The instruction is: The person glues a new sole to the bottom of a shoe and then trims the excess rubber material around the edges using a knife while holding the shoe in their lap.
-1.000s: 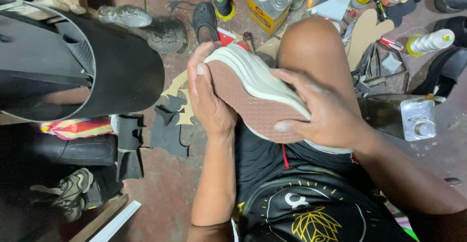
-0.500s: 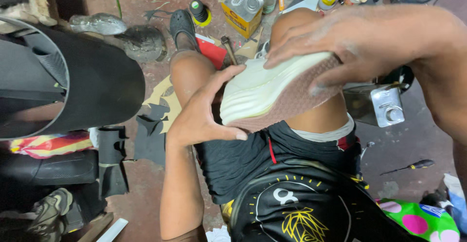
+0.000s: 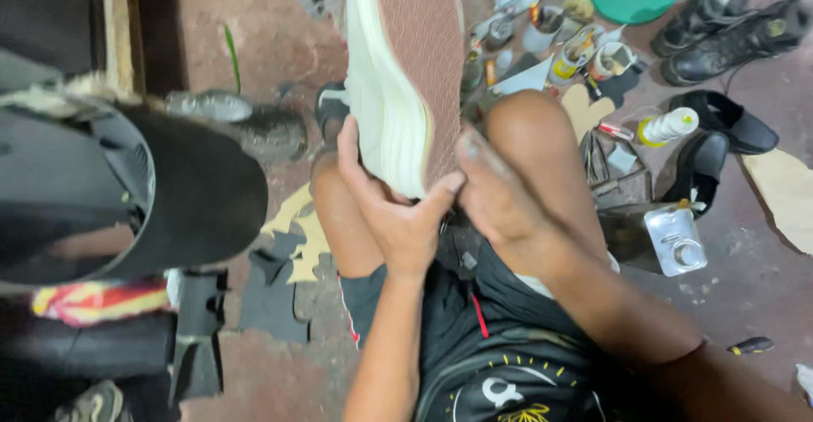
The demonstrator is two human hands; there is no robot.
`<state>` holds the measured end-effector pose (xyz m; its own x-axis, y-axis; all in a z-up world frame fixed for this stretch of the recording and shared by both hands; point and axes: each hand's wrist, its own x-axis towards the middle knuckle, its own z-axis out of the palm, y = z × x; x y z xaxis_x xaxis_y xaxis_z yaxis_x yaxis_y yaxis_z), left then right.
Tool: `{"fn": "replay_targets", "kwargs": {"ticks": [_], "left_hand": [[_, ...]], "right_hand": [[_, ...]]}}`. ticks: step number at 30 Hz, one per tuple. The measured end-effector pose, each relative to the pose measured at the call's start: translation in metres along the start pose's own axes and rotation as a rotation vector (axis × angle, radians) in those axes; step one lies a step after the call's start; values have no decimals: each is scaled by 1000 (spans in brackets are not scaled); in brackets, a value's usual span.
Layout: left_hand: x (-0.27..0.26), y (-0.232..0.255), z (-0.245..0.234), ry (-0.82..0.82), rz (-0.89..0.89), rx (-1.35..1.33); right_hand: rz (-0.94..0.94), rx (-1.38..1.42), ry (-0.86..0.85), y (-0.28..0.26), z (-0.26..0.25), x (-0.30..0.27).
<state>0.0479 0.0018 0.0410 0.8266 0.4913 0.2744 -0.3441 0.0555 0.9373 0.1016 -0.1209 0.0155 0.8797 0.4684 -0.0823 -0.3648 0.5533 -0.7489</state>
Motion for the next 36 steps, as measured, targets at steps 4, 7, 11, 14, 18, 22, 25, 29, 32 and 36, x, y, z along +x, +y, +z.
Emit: {"fn": "replay_targets", "kwargs": {"ticks": [4,7,11,14,18,22,25,29,32,36], "left_hand": [[-5,-3,6,-22,42,55],[-5,-12,2,-28,-9,-117],[4,-17,-4,16,-139,-112],[8,-19,-5,-31,-136,-86],[9,-24,-5,-53,-212,-229],[12,-35,-3,-13,-362,-580],[8,-44,-6,-11,-400,-716],[0,-59,-15,23,-528,-954],[-6,-71,-22,59,-583,-1035],[-12,-78,-26,95,-560,-975]], "right_hand": [[27,208,-90,17,6,0],[13,186,-157,11,-1,0],[34,149,-127,10,-2,3],[61,154,-58,10,0,7],[32,15,-14,4,7,9],[-146,-369,-56,1,12,4],[-250,-568,-14,2,18,3],[-350,-867,5,-5,27,-4],[-393,-1064,44,-9,35,-8],[-429,-1130,15,-11,38,-11]]}}
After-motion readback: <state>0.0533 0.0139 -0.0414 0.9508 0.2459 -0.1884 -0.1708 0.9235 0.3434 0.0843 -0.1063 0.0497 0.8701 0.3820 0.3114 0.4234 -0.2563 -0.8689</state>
